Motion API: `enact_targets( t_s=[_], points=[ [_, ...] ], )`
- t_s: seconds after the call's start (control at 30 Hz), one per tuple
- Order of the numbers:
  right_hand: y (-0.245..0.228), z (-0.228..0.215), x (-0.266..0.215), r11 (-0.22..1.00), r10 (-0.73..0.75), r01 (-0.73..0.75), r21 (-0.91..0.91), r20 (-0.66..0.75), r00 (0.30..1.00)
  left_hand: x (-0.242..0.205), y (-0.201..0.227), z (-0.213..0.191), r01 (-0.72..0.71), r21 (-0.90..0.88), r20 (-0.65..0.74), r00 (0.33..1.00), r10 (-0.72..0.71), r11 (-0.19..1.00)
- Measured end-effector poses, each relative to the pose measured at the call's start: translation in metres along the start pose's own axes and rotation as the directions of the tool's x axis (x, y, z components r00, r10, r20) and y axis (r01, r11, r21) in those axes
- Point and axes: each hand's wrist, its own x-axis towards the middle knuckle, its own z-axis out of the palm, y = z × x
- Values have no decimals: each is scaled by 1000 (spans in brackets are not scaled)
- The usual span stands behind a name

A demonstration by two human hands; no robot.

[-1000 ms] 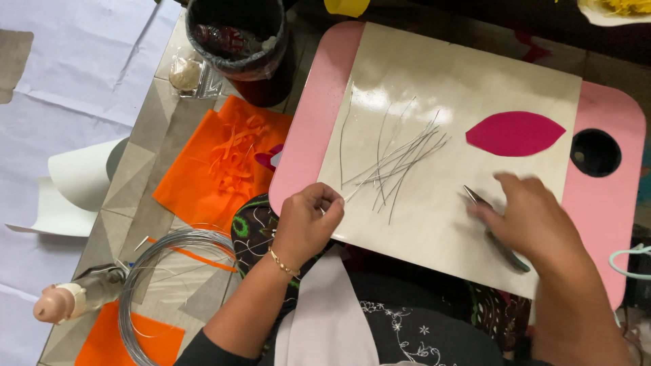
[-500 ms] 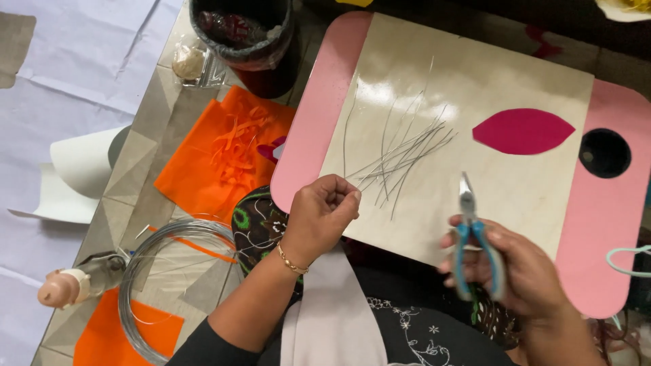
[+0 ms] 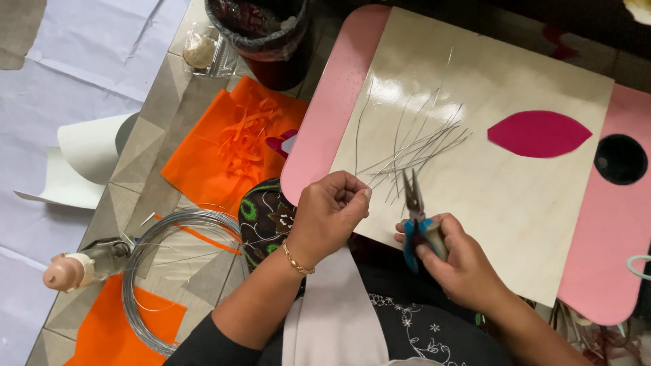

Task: Shaping and cutting thin metal wires using pliers on a small work table.

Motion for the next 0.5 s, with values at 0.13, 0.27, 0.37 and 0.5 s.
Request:
enact_targets(
  t_s=[0.13, 0.27, 0.37, 0.5],
  points=[
    [5, -2, 3, 993, -59, 66, -100, 63, 996, 2, 0, 0, 45, -8, -18, 999, -45, 999],
    [4, 1, 6, 949, 14, -3, -316, 31, 999, 2, -2, 1, 43, 16, 5, 999, -44, 999],
    [2, 3, 8, 924, -14, 26, -380, 34, 999, 3, -6, 3, 74, 30, 17, 997, -75, 997],
    [-7, 7, 11, 903, -98, 112, -414, 55, 994, 3, -7, 5, 110, 24, 31, 993, -110, 994]
  ],
)
